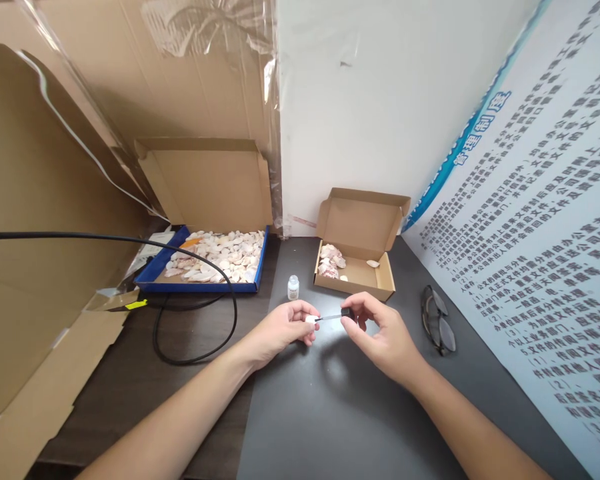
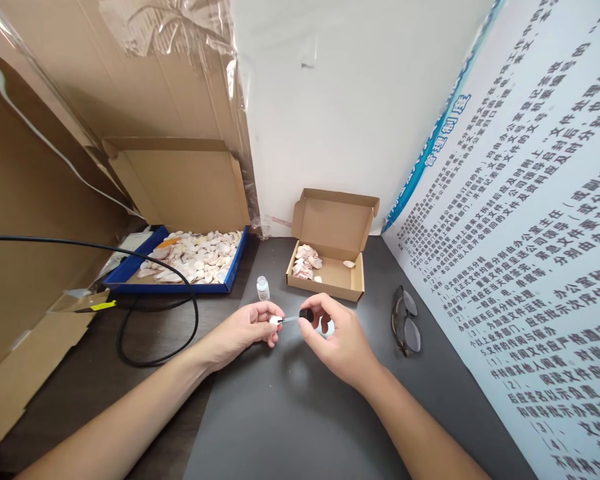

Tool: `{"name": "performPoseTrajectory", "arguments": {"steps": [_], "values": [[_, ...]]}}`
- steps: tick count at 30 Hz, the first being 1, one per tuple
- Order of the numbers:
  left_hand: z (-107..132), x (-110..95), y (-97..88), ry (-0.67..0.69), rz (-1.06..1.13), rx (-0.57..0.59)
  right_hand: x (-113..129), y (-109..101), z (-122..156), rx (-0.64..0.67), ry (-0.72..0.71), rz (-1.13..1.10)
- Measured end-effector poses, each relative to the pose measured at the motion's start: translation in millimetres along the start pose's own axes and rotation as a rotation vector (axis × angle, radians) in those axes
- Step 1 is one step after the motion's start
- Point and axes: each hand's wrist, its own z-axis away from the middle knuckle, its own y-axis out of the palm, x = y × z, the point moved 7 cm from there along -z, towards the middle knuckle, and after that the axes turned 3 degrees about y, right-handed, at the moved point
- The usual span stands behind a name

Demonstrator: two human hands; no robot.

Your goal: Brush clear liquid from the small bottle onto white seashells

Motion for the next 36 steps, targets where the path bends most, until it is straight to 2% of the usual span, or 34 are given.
{"name": "performPoseTrajectory", "arguments": {"steps": [15, 19, 23, 28, 32, 36], "values": [[-0.8, -0.7, 2.6, 0.068, -0.178, 0.003, -0.5, -6.4, -2.9, -0.061, 0.021, 0.008], [0.0, -0.2, 3.7, 0.074, -0.216, 0.017, -0.2, -3.6, -1.8, -0.012, -0.001, -0.004], [-1.1, -0.9, 3.1, 0.086, -0.244, 0.013, -1.6, -6.3, -1.0, -0.042, 0.025, -0.001], [-1.7, -2.0, 2.7, 0.106, -0.264, 0.015, 0.9, -2.2, -0.8, 0.01, -0.004, -0.001], [-1.2, -3.3, 3.9, 0.123, -0.277, 0.023, -1.8, -4.5, -1.3, -0.029, 0.025, 0.019], [-1.7, -3.4, 4.8, 0.139, -0.282, 0.031, 0.4, -1.3, -1.4, 0.01, -0.014, -0.015]]}}
